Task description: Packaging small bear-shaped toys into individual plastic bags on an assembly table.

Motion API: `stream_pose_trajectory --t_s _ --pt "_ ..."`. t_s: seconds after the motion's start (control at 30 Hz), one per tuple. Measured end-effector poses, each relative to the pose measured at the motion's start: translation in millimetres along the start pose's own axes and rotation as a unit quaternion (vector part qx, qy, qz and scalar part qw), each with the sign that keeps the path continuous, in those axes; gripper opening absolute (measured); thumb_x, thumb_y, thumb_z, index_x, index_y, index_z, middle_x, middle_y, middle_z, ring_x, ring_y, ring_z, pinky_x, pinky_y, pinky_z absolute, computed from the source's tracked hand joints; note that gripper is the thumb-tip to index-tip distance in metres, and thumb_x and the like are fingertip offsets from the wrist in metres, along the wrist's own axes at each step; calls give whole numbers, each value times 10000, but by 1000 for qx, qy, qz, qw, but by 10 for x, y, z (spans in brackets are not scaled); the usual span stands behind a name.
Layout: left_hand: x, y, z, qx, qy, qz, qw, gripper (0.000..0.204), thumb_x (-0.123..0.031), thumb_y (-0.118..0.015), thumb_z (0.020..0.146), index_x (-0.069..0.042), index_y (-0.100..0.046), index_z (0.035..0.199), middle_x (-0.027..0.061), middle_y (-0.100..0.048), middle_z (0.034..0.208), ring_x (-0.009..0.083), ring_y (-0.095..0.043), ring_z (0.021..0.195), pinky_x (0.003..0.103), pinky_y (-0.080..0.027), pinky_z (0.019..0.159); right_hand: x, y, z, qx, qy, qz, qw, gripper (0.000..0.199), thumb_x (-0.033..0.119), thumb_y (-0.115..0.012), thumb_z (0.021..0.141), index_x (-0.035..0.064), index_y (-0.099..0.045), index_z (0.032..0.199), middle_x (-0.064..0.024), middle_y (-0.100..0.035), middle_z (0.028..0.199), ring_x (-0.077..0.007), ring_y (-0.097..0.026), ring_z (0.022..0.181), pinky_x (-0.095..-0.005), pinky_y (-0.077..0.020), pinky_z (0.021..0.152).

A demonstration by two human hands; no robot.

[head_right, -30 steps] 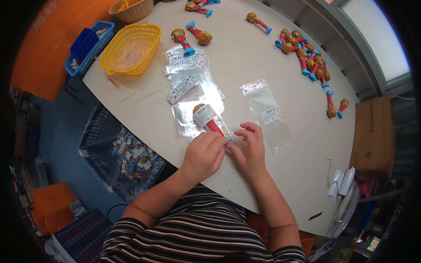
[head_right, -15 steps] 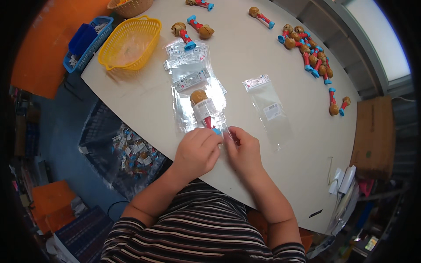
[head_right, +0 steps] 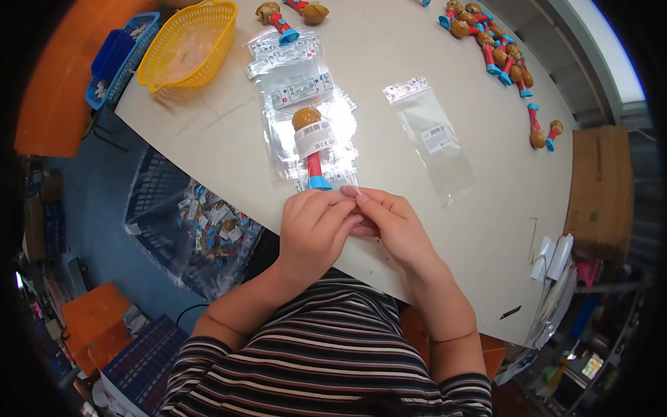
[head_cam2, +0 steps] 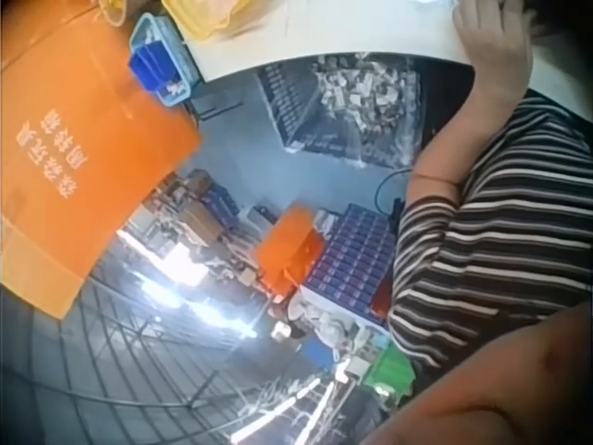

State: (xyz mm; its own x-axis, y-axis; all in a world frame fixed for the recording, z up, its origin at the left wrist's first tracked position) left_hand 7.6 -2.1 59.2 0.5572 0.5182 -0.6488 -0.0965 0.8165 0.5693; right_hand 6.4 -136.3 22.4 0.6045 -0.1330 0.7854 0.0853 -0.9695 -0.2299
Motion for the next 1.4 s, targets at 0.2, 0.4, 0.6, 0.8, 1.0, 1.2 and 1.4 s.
stream_pose_trajectory --t_s 0.2,0.4,0.6,0.8,1.0,1.2,1.4 --pt "-9 -56 -109 -31 -33 12 999 210 -27 -679 708 -51 -671 916 42 -651 916 235 -614 829 366 -445 743 -100 -17 -11 -23 -25 116 993 388 200 -443 1031 -85 -562 1266 -140 -678 1067 -174 -685 925 -287 -567 828" --pt "10 -113 -129 -37 -23 10 999 198 -16 -662 708 -48 -625 900 53 -630 893 250 -604 827 367 -442 744 -144 -43 -24 -13 -9 135 991 368 196 -440 1038 -63 -552 1273 -107 -681 1062 -142 -676 937 -265 -559 820" --pt "122 -155 -105 14 10 -94 995 162 13 -664 730 -41 -571 851 91 -570 851 304 -561 813 390 -439 750 -207 -9 20 -52 6 90 995 350 177 -454 1026 -87 -583 1217 -101 -687 989 -116 -659 856 -234 -539 743" --pt "265 -88 -126 89 47 -184 978 145 27 -662 762 -26 -552 840 109 -563 865 307 -549 833 382 -447 775 -173 -9 91 -90 19 81 992 330 177 -450 1025 -79 -592 1179 -108 -692 992 -124 -668 830 -242 -547 746" --pt "710 299 -221 108 256 -421 863 73 -22 -609 901 -28 -539 879 52 -552 904 177 -535 869 308 -446 827 -99 145 64 -92 35 57 993 328 185 -441 1027 -76 -581 1169 -174 -694 1042 -235 -704 915 -330 -595 795" --pt "1324 1044 385 -92 211 -534 814 116 -138 -586 977 -32 -554 942 28 -560 925 134 -523 877 282 -437 834 -195 130 38 -68 -1 47 997 317 190 -456 1028 -69 -576 1166 -177 -690 1036 -250 -707 930 -321 -597 780" --pt "2260 1906 1653 -197 191 11 962 95 -64 -630 892 3 -679 938 74 -664 854 172 -623 762 301 -501 746 -243 67 27 -33 1 22 999 301 189 -470 1028 -49 -580 1175 -173 -687 1069 -217 -697 935 -299 -580 797"
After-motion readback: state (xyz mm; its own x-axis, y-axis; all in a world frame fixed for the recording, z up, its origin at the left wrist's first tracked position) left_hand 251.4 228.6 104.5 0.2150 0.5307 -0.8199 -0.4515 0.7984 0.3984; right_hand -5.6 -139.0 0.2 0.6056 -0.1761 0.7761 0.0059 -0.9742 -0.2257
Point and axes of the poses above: each hand's wrist, its own z-axis towards the middle knuckle, its own y-axis out of the back of the hand, x = y × z, the point moved 6 cm from there along z, towards the middle knuckle
